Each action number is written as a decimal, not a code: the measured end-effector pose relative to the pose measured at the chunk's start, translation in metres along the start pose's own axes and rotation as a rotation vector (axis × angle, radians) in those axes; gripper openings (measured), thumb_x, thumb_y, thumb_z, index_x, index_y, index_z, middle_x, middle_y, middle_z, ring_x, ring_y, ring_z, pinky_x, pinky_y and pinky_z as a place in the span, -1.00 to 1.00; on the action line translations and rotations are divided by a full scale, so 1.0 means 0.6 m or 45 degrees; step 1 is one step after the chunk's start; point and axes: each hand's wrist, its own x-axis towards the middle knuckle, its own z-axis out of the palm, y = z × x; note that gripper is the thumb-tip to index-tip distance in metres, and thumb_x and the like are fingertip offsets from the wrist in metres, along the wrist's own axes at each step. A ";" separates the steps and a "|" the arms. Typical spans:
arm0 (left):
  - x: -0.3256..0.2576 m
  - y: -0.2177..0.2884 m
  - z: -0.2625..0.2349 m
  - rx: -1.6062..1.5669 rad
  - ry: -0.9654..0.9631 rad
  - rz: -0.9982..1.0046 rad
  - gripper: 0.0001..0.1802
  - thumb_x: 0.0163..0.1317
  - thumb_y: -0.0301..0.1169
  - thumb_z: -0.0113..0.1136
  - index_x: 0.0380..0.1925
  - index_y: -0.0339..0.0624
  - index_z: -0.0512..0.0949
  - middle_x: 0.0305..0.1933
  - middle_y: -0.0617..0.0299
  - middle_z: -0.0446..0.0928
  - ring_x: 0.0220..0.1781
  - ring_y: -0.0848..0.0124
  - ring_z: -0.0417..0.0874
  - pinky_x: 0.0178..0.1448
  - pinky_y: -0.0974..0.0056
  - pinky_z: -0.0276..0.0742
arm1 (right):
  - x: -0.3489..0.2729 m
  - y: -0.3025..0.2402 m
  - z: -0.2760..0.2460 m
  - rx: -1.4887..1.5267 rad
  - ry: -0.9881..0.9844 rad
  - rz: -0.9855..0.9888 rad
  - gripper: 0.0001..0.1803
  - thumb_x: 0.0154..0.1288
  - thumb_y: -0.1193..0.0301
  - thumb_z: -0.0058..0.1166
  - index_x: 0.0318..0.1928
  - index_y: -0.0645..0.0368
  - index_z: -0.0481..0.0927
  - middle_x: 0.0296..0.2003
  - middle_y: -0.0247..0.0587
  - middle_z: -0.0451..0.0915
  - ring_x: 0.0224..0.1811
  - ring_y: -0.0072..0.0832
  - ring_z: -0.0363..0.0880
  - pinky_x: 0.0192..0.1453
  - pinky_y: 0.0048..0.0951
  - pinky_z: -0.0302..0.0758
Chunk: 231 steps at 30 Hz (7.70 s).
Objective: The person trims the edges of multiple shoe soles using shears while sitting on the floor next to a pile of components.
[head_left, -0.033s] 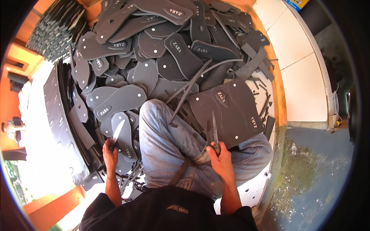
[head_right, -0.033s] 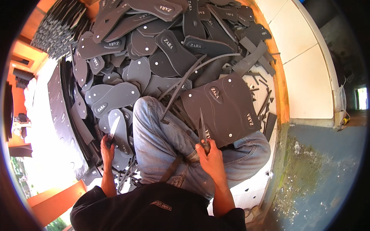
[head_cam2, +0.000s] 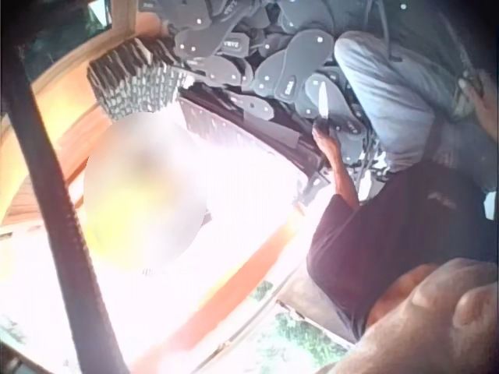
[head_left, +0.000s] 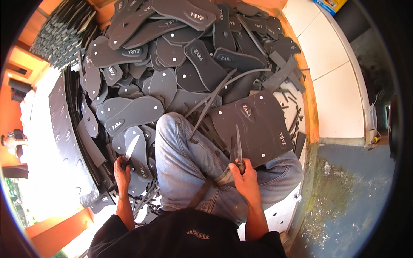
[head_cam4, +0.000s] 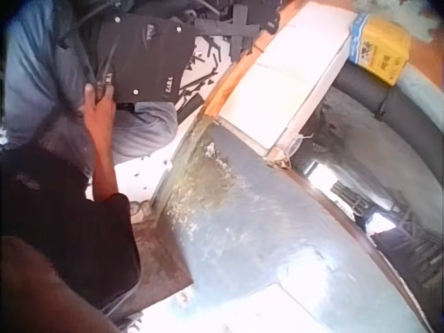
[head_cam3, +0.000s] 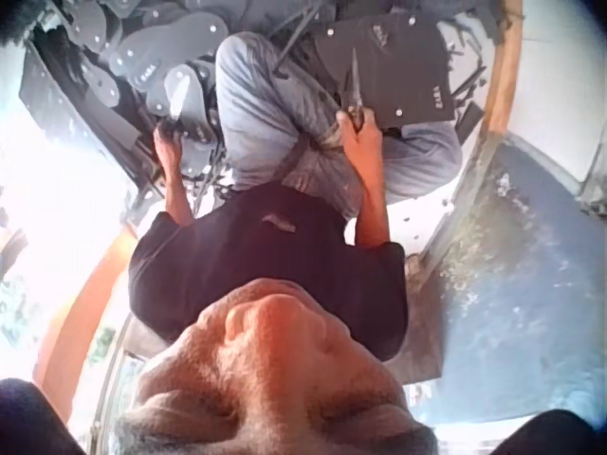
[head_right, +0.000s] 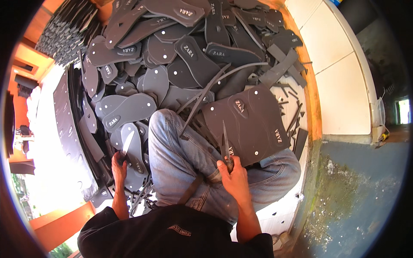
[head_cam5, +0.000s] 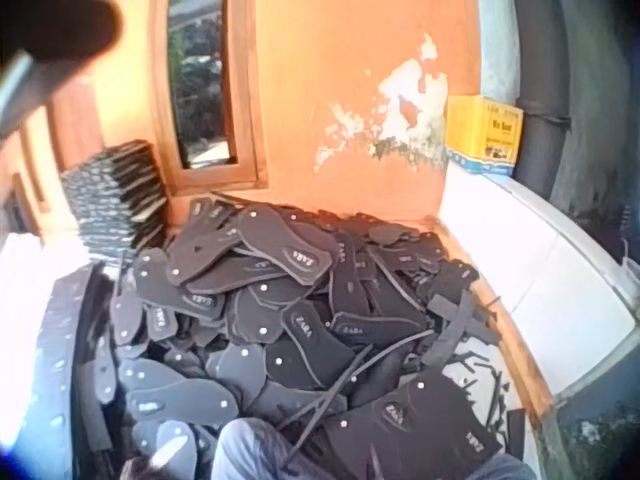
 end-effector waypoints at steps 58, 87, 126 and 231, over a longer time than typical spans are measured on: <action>0.072 0.425 0.011 -1.173 -0.920 -0.135 -0.73 0.21 -0.32 0.24 -0.23 -0.34 0.63 -0.52 0.18 0.57 -0.59 0.48 0.51 -0.48 0.40 0.43 | 0.041 -0.006 0.037 -0.467 0.391 -0.420 -0.79 0.33 0.38 -0.05 -0.37 0.26 0.50 -0.63 -0.14 0.51 -0.67 -0.26 0.46 -0.55 -0.34 0.35; 0.057 0.431 0.007 -1.336 -1.006 -0.310 -0.70 0.19 -0.30 0.26 -0.26 -0.37 0.63 -0.54 0.21 0.53 -0.68 0.57 0.42 -0.57 0.48 0.36 | 0.041 -0.014 0.059 -0.341 0.440 -0.549 -0.81 0.30 0.37 -0.01 -0.33 0.25 0.54 -0.61 -0.08 0.54 -0.61 -0.16 0.50 -0.49 -0.29 0.40; 0.607 0.453 0.009 -0.059 0.941 0.174 -0.36 0.17 0.04 0.13 0.23 0.09 0.35 0.32 0.06 0.26 0.39 -0.07 0.15 0.36 -0.22 0.01 | 0.490 -0.382 0.084 0.684 0.028 -0.318 -0.31 0.15 -0.01 0.22 -0.05 0.38 0.32 -0.40 -0.19 0.47 -0.70 -0.63 0.41 -0.72 -0.63 0.31; 0.210 0.551 0.202 0.146 -0.290 0.742 -0.21 -0.04 -0.26 0.32 0.24 -0.10 0.24 0.07 0.04 0.38 0.12 0.07 0.46 0.08 0.00 0.46 | 0.241 0.123 -0.230 0.186 0.209 0.214 -0.66 0.04 0.21 0.33 -0.40 0.21 0.54 -0.65 -0.43 0.45 -0.74 -0.74 0.23 -0.66 -0.66 0.13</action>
